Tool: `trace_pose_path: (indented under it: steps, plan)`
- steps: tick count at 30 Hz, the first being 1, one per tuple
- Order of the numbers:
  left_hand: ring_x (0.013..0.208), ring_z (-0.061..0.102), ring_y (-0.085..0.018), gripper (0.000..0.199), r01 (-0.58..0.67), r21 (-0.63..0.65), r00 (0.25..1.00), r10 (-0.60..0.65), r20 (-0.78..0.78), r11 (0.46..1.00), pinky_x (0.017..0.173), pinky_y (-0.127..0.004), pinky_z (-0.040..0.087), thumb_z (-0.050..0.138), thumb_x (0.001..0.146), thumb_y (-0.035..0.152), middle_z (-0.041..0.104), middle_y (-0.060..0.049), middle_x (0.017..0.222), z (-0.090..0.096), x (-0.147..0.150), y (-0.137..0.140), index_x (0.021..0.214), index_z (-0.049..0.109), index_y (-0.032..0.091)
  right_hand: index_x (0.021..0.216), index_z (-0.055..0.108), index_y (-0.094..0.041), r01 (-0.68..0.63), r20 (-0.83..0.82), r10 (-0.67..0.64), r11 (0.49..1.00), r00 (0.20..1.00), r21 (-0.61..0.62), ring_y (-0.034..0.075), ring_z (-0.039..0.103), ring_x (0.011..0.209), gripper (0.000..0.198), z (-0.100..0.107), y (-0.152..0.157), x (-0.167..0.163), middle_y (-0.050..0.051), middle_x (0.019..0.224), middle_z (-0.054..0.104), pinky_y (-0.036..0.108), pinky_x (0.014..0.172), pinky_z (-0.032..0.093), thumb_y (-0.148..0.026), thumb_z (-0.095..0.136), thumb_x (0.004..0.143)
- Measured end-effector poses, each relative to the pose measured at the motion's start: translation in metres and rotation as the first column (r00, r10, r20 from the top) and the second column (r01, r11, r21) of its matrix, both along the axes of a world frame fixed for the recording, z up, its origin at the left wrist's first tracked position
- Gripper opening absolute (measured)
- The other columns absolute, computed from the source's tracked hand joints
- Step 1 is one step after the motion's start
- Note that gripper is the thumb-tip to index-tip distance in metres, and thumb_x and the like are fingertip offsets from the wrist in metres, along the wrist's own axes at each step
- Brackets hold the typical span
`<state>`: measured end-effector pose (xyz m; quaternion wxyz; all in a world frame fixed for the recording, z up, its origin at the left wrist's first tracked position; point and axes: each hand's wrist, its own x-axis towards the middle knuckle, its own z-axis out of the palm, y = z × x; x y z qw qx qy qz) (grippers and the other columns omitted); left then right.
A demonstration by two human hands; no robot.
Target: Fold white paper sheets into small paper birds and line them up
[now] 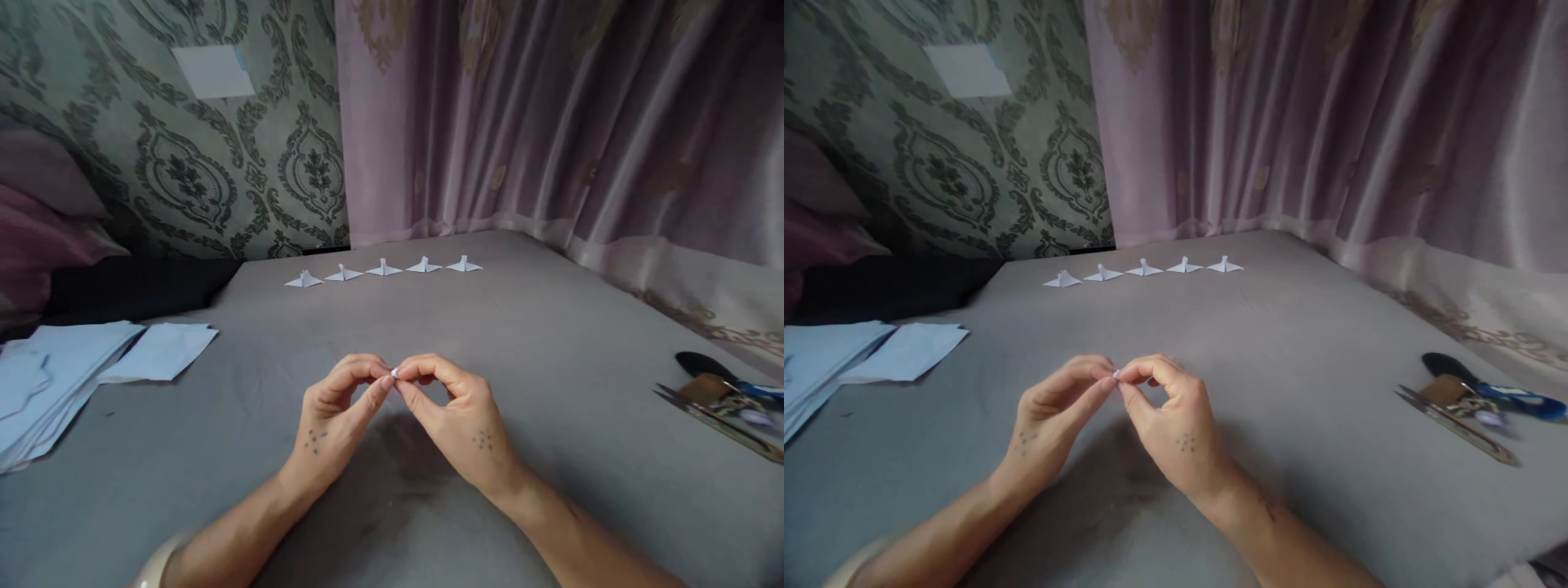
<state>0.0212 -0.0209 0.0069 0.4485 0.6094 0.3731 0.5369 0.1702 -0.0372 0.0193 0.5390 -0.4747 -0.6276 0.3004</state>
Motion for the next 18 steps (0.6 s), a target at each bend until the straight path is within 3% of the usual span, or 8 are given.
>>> trace_pose_path:
  steps: [8, 18]
  plan:
    - [0.086, 0.056, -0.015, 0.005, 0.013, 0.116, 0.998, -0.006, -0.055, 0.993, 0.081, -0.025, 0.044, 0.062, 0.084, 0.017, 0.06, -0.004, 0.089, -0.0056, -0.0029, 0.0015, 0.085, 0.066, 0.019, 0.081, 0.067, -0.022, 0.01, -0.042, -0.013, 0.998, 0.999, -0.061, 0.017, 0.065, 0.08, 0.006, -0.0006, -0.0001, -0.0012, 0.001, 0.082, 0.07, 0.033, 0.077, 0.051, -0.02, 0.061, 0.081]
    - [0.087, 0.056, -0.014, 0.003, 0.037, 0.077, 0.996, -0.031, -0.078, 0.996, 0.082, -0.026, 0.043, 0.06, 0.086, 0.018, 0.059, -0.003, 0.09, -0.0058, -0.0056, -0.0002, 0.086, 0.063, 0.019, 0.08, 0.065, -0.022, -0.045, -0.011, 0.046, 0.999, 0.999, 0.006, 0.015, 0.063, 0.082, 0.01, 0.0028, -0.0008, -0.0002, 0.0, 0.083, 0.068, 0.03, 0.078, 0.05, -0.015, 0.059, 0.082]
